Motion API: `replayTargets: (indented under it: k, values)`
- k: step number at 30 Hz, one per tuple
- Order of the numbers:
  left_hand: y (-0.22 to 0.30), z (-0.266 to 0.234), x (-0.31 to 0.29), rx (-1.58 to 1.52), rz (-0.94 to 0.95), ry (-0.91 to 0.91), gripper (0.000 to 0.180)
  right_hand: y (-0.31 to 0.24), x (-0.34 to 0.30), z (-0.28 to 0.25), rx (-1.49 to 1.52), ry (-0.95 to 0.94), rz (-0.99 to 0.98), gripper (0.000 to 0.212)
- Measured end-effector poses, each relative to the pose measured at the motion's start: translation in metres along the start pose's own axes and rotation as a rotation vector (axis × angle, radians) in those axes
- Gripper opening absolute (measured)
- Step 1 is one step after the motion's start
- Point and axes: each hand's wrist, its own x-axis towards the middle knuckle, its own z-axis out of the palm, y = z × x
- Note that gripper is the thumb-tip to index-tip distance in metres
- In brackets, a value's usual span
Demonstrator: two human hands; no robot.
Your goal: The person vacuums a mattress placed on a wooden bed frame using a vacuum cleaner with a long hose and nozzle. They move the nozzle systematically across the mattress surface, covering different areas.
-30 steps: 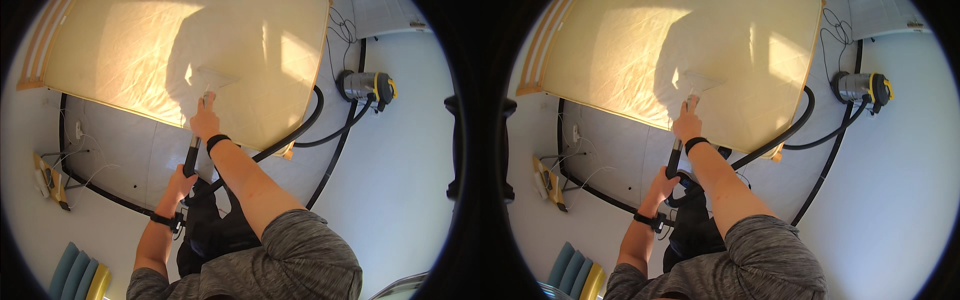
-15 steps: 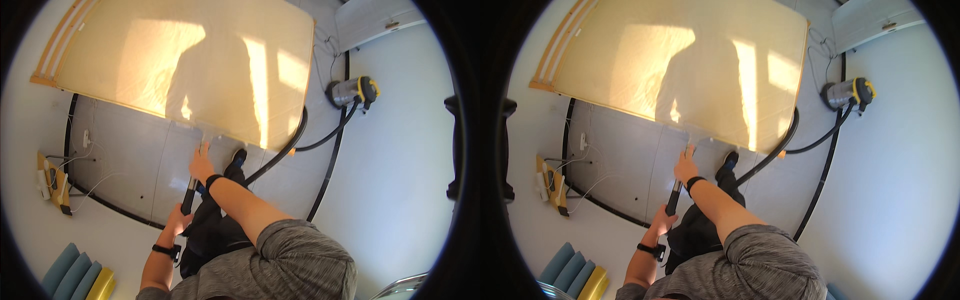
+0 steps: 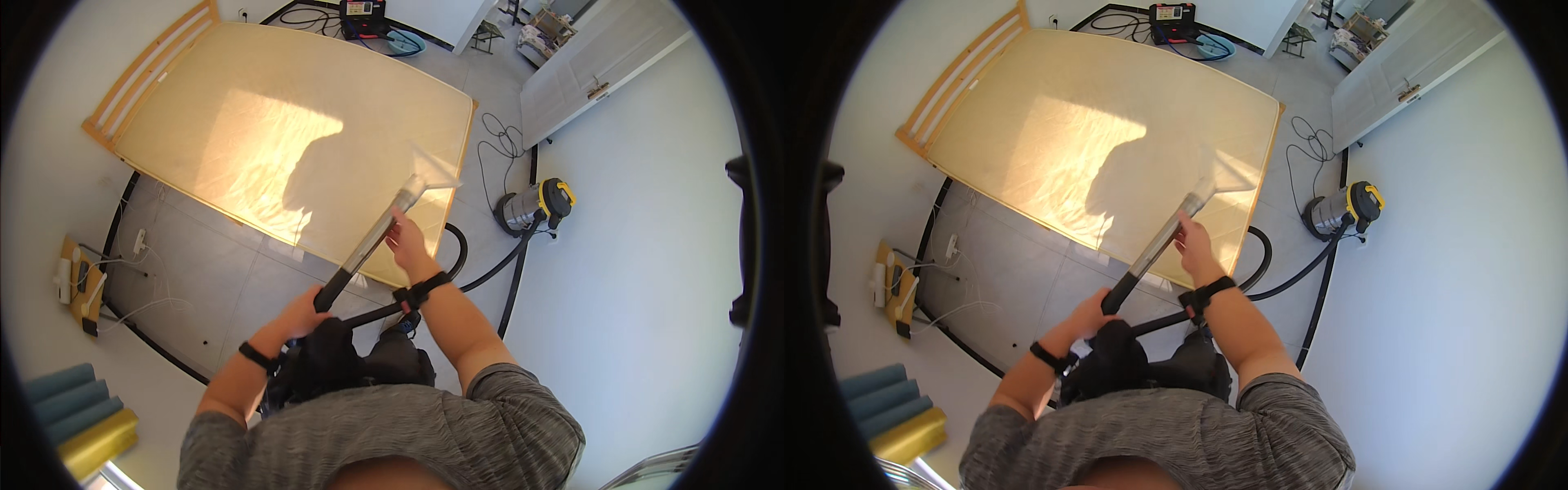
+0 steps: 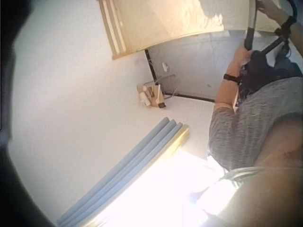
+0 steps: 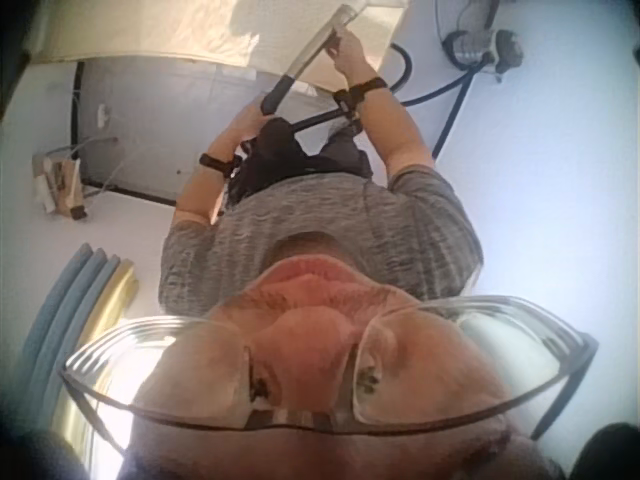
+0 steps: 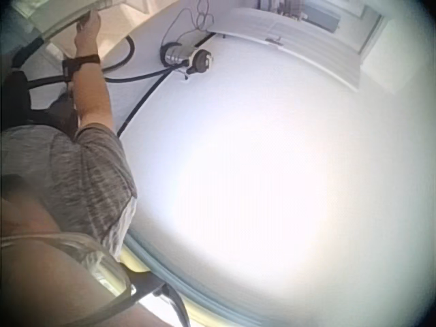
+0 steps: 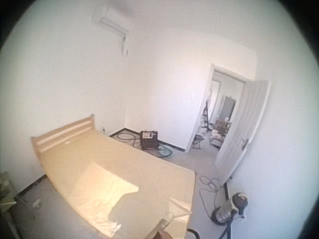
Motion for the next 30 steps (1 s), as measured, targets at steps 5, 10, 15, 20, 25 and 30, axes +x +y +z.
replayTargets:
  k: [5, 10, 15, 20, 25, 30]
  values:
    - [0.102, 0.049, 0.063, -0.033, 0.128, -0.088, 0.044, -0.128, 0.012, -0.094, 0.398, -0.361, -0.197, 0.052]
    - [0.177, 0.103, 0.094, -0.111, 0.364, -0.125, 0.044, -0.273, -0.017, -0.196, 0.534, -0.473, -0.303, 0.051]
    - [0.222, 0.113, 0.125, -0.078, 0.243, -0.093, 0.044, -0.331, -0.005, -0.201, 0.454, -0.613, -0.395, 0.034]
    - [0.246, 0.121, 0.149, -0.057, 0.254, 0.014, 0.044, -0.346, 0.005, -0.205, 0.398, -0.231, -0.491, 0.025]
    - [0.262, 0.143, 0.184, 0.213, 0.250, 0.315, 0.039, -0.358, 0.026, -0.230, 0.478, -0.119, -0.506, 0.022]
    - [0.294, 0.174, 0.216, 0.200, 0.182, 0.163, 0.043, -0.385, 0.065, -0.292, 0.541, -0.258, -0.358, 0.020]
